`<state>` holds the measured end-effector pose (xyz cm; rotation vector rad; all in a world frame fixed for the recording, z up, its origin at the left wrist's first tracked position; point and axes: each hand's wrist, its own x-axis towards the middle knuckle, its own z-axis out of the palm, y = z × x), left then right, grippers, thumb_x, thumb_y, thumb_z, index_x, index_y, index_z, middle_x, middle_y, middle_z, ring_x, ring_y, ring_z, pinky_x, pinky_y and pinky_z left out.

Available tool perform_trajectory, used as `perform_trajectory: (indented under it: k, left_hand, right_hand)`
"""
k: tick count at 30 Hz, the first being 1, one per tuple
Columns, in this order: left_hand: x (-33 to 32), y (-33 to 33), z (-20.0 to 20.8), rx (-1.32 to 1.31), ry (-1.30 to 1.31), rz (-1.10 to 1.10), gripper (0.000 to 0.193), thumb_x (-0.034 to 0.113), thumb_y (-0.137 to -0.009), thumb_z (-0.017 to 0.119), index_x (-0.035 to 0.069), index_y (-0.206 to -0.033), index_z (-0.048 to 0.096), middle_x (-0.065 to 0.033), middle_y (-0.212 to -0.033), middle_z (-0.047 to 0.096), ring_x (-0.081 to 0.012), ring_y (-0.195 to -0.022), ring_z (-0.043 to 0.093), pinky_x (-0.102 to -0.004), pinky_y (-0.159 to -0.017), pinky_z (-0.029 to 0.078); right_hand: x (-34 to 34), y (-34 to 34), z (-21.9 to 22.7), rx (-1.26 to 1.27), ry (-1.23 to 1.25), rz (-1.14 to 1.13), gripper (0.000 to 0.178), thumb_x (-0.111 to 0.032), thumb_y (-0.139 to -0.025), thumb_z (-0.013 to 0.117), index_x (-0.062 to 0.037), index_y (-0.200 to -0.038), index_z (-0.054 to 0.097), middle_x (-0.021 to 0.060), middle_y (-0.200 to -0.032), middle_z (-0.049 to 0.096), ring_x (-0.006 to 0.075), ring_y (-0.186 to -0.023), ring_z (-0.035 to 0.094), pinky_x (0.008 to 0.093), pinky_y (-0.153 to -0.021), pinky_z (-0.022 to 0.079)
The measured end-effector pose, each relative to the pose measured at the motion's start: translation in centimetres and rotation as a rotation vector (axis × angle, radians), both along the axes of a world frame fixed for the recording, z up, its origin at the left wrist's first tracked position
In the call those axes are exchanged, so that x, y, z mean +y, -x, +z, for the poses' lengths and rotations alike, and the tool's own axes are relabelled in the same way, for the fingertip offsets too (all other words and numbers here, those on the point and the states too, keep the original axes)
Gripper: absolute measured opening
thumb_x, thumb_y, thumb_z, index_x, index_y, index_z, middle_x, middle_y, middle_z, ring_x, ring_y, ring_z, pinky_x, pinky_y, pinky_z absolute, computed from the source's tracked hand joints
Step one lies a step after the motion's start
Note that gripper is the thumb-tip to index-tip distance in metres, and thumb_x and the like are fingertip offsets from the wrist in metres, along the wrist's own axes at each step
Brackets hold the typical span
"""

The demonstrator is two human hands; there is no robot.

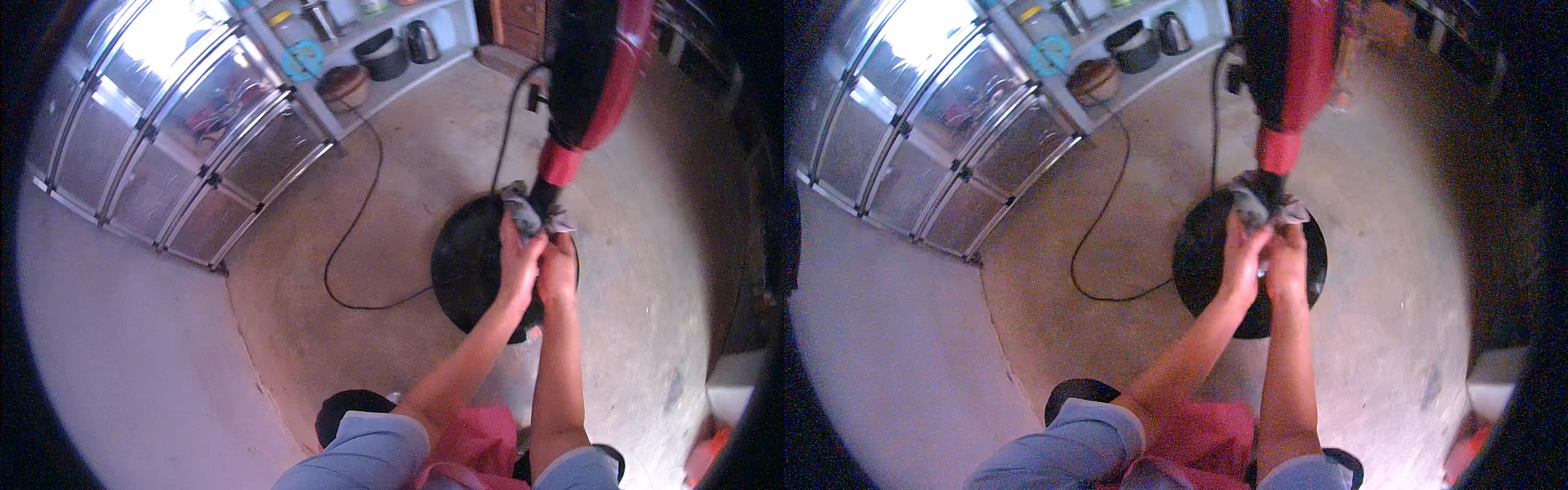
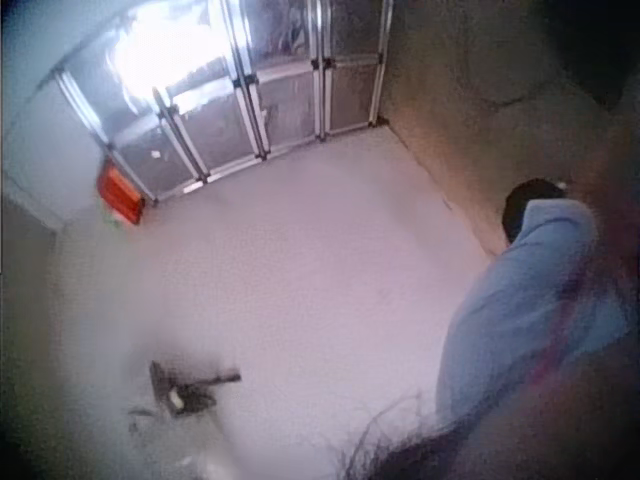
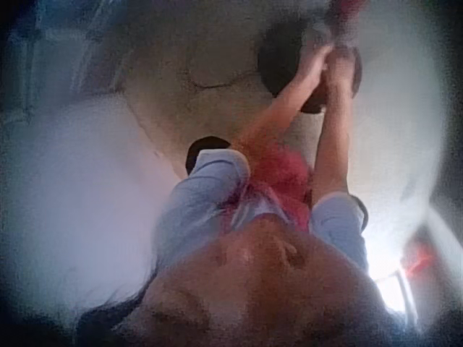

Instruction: The person wipes the exterior surfaces of a stand fan using cloths, then moves to a garage area and wipes the seat and side panels of an electric scooter.

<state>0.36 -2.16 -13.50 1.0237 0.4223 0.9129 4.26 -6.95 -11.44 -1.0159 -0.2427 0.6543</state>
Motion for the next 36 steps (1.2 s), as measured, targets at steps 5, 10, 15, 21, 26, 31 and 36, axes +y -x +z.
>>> perform_trajectory:
  k: [5, 10, 15, 21, 26, 31, 36]
  left_hand:
    - [-0.4, 0.3, 8.2, -0.120, -0.398, -0.048, 0.067, 0.024, -0.089, 0.043, -0.002, -0.145, 0.013, -0.0191, -0.151, 0.014, -0.0303, -0.140, 0.012, -0.0387, -0.113, 0.012]
    - [0.4, -0.6, 3.8, -0.022, -0.591, 0.167, 0.056, 0.029, -0.096, 0.041, 0.001, -0.142, 0.025, -0.0162, -0.145, 0.029, -0.0282, -0.135, 0.026, -0.0373, -0.110, 0.019]
    - [0.9, -1.1, -8.4, 0.400, -0.342, 0.201, 0.047, 0.007, -0.081, 0.043, 0.000, -0.128, 0.042, -0.0230, -0.130, 0.044, -0.0372, -0.122, 0.041, -0.0406, -0.107, 0.028]
    - [0.5, -0.5, -1.0, 0.344, -0.375, 0.217, 0.040, 0.002, -0.082, 0.043, 0.000, -0.122, 0.046, -0.0207, -0.121, 0.050, -0.0350, -0.114, 0.047, -0.0389, -0.100, 0.035]
    - [0.7, 0.1, 6.8, 0.022, -0.512, 0.225, 0.048, 0.000, -0.083, 0.044, -0.001, -0.131, 0.040, -0.0159, -0.133, 0.044, -0.0280, -0.125, 0.041, -0.0353, -0.106, 0.028]
    - [0.9, -1.2, -0.6, 0.013, -0.405, 0.178, 0.046, 0.006, -0.086, 0.045, 0.001, -0.132, 0.039, -0.0139, -0.132, 0.043, -0.0244, -0.124, 0.040, -0.0331, -0.106, 0.028]
    - [1.0, 0.1, -10.2, 0.463, -0.037, 0.021, 0.041, -0.002, -0.080, 0.042, 0.002, -0.121, 0.046, -0.0165, -0.117, 0.050, -0.0294, -0.111, 0.048, -0.0356, -0.101, 0.034]
  right_hand:
    - [-1.2, -0.2, 6.9, -0.257, 0.028, -0.128, 0.045, 0.005, -0.084, 0.044, -0.0030, -0.127, 0.047, 0.0081, -0.121, 0.054, 0.0180, -0.106, 0.052, 0.0281, -0.089, 0.043]
    - [-0.2, -1.2, 1.6, -0.471, 0.071, -0.162, 0.038, 0.002, -0.089, 0.044, -0.0008, -0.127, 0.046, 0.0087, -0.123, 0.054, 0.0173, -0.107, 0.052, 0.0292, -0.091, 0.042]
    - [0.4, -2.2, -11.4, -0.197, 0.016, 0.021, 0.035, 0.000, -0.090, 0.048, -0.0027, -0.124, 0.047, 0.0049, -0.122, 0.051, 0.0144, -0.111, 0.047, 0.0303, -0.095, 0.038]
    - [0.3, -0.5, -2.3, -0.508, 0.309, -0.169, 0.033, 0.001, -0.086, 0.052, -0.0014, -0.119, 0.051, 0.0032, -0.110, 0.057, 0.0140, -0.099, 0.051, 0.0292, -0.089, 0.042]
    - [0.3, 1.2, 5.9, -0.529, 0.108, -0.293, 0.028, -0.001, -0.089, 0.051, 0.0029, -0.116, 0.053, 0.0095, -0.115, 0.058, 0.0178, -0.106, 0.052, 0.0320, -0.094, 0.040]
    - [0.8, -0.6, -3.5, -0.429, 0.165, -0.234, 0.029, -0.001, -0.089, 0.049, 0.0029, -0.117, 0.053, 0.0091, -0.119, 0.056, 0.0185, -0.109, 0.050, 0.0317, -0.096, 0.038]
    - [1.0, 0.0, -9.3, -0.137, 0.277, -0.002, 0.036, 0.004, -0.086, 0.044, -0.0022, -0.121, 0.051, 0.0041, -0.114, 0.056, 0.0149, -0.103, 0.052, 0.0287, -0.091, 0.041]
